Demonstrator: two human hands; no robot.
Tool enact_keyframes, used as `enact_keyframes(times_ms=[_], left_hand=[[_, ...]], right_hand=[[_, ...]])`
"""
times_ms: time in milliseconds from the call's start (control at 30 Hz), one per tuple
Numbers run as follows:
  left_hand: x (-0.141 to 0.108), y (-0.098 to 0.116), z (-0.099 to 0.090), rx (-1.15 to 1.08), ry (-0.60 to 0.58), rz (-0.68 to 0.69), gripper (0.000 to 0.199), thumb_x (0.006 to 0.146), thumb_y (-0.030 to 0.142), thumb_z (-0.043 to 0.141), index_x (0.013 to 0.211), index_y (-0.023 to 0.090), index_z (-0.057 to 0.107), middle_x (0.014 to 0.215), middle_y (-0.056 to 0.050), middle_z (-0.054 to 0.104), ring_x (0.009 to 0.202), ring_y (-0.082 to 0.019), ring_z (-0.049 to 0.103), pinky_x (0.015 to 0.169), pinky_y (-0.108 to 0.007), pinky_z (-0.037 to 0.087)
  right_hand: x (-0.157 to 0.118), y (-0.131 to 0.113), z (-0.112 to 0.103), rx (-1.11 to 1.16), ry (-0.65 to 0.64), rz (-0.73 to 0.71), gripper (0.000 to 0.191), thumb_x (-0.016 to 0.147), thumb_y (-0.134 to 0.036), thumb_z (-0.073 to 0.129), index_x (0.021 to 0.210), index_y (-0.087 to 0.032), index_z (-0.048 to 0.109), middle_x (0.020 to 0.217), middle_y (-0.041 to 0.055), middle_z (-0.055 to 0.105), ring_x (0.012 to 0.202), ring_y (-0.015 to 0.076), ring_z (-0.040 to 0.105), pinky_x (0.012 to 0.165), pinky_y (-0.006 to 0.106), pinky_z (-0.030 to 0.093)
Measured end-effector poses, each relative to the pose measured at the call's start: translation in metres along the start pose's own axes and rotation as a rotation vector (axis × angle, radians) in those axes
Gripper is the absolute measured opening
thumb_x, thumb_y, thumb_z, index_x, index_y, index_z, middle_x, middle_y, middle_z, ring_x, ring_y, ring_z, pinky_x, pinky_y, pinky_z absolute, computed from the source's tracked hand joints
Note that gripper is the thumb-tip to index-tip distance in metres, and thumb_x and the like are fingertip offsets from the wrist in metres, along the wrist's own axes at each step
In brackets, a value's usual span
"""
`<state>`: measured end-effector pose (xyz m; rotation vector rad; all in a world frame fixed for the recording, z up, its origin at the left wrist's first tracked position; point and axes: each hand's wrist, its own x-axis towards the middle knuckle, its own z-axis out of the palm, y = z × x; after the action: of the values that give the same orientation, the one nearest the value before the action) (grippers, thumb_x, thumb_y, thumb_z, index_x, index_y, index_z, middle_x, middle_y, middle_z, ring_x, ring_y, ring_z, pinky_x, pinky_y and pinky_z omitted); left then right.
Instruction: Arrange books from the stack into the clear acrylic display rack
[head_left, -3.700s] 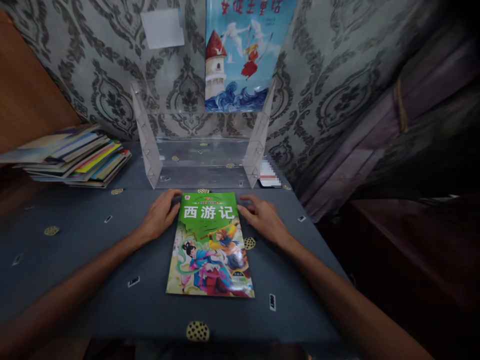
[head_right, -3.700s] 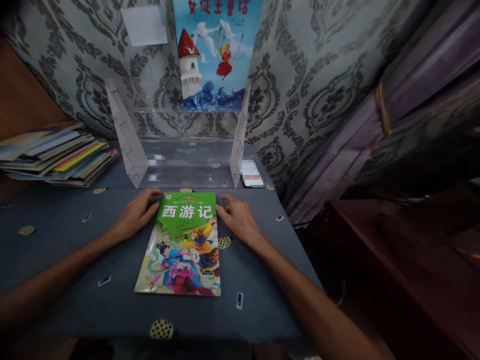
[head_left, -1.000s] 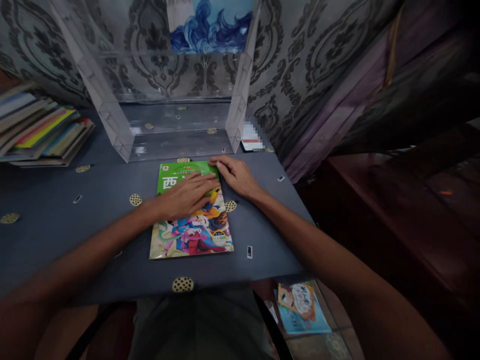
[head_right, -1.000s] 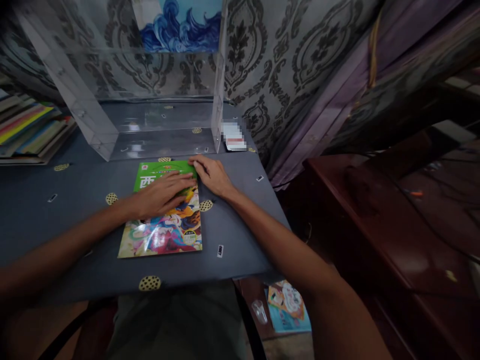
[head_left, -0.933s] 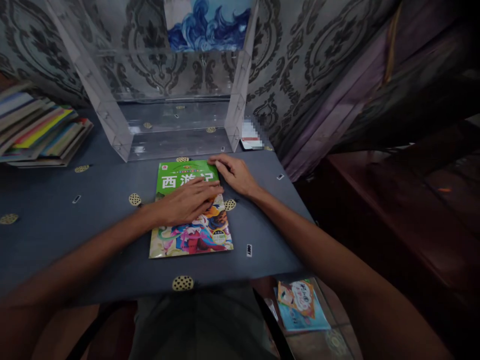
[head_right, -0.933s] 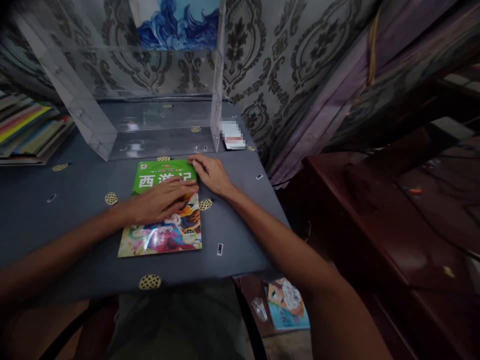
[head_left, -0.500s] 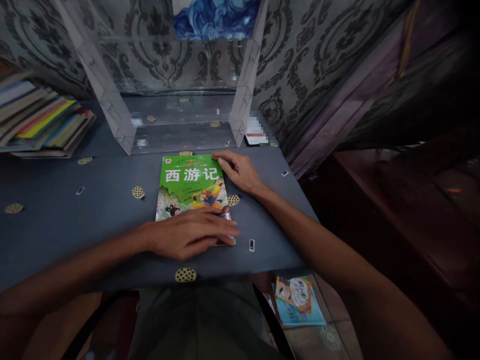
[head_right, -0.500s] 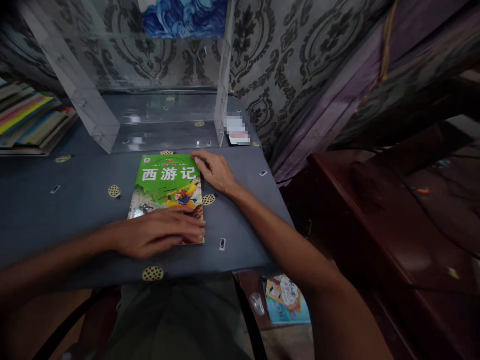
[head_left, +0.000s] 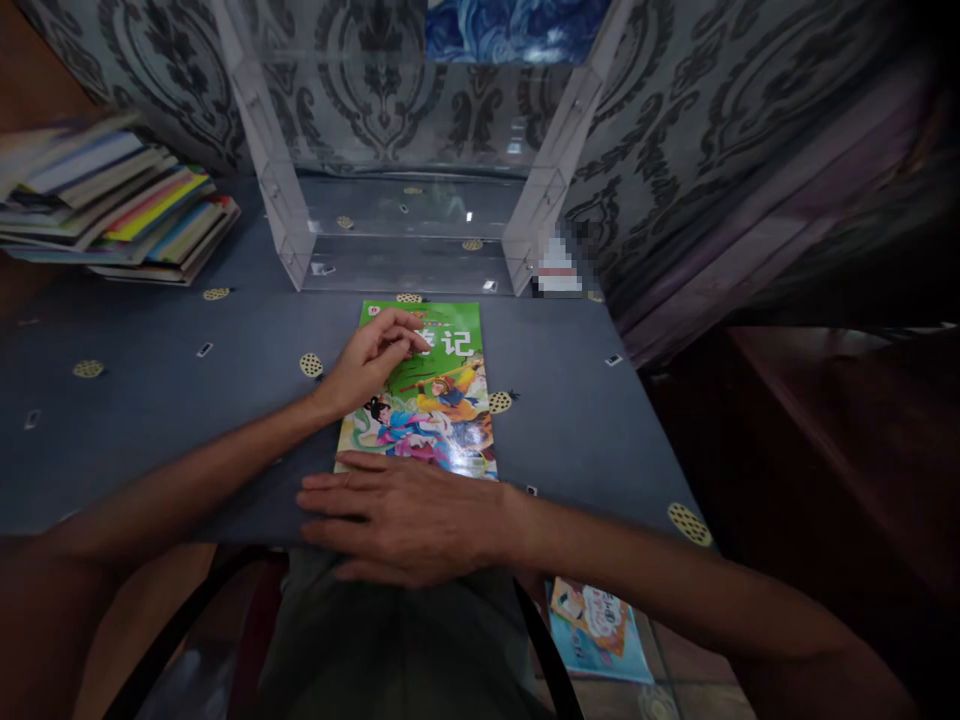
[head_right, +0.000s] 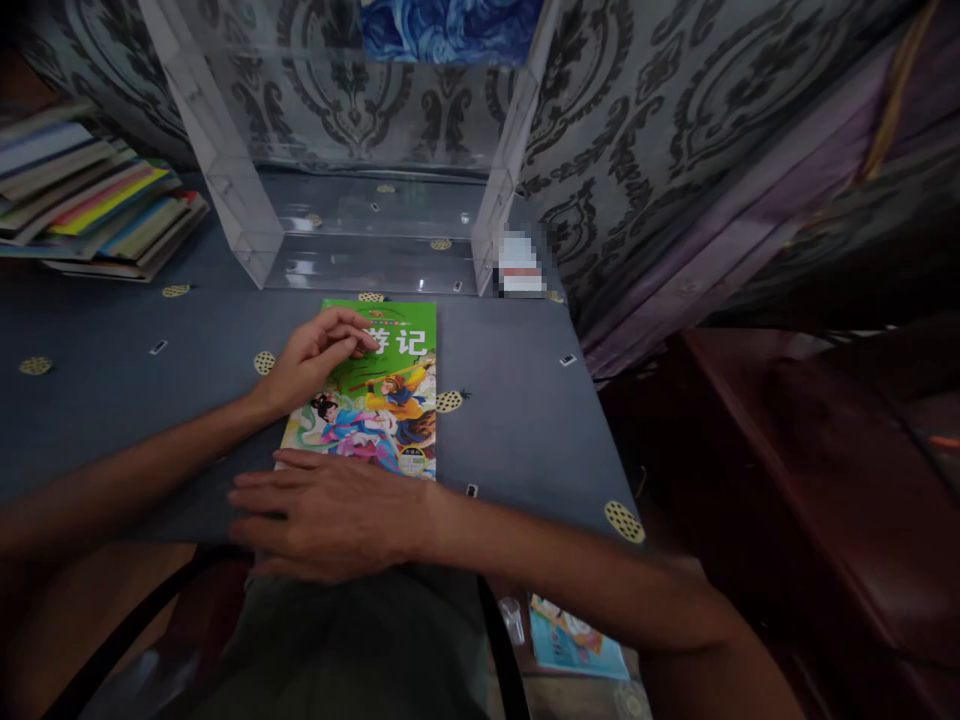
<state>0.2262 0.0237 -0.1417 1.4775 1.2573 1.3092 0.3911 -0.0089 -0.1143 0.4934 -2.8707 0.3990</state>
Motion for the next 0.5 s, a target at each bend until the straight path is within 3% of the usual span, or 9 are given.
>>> enact_keyframes(times_ms=[100,233,500], left_hand=[[-0.001,0.0,0.0,-0.009,-0.006,0.006,0.015,0.093,0.017,0.05,0.106,0.015,0.056,0.095,-0.006,0.072,0.093,-0.015,0.068,0.091,-0.033,0.053],[-0.001,-0.001,-0.001,-0.022,-0.007,0.028,0.015,0.093,0.019,0.051,0.106,0.015,0.057,0.094,-0.006,0.072,0.092,-0.015,0.067,0.09,-0.033,0.053],[-0.003,-0.002,-0.001,0.029,0.007,0.047,0.016,0.094,0.023,0.05,0.107,0.017,0.058,0.099,-0.007,0.072,0.095,-0.017,0.067,0.089,-0.034,0.052]], right_hand=[[0.003,0.001,0.007,-0.043,-0.082,0.011,0.044,0.105,-0.043,0.045,0.133,-0.012,0.059,0.15,0.0136,0.054,0.144,0.0228,0.045,0.121,0.04,0.033],[-0.014,0.004,0.011,-0.01,-0.045,0.057,0.045,0.104,-0.04,0.048,0.133,-0.009,0.059,0.152,0.016,0.051,0.146,0.0247,0.042,0.123,0.042,0.031],[-0.063,0.0,0.002,0.151,0.037,0.349,0.053,0.104,-0.044,0.046,0.147,-0.013,0.047,0.157,0.0166,0.044,0.152,0.0224,0.032,0.126,0.048,0.026]])
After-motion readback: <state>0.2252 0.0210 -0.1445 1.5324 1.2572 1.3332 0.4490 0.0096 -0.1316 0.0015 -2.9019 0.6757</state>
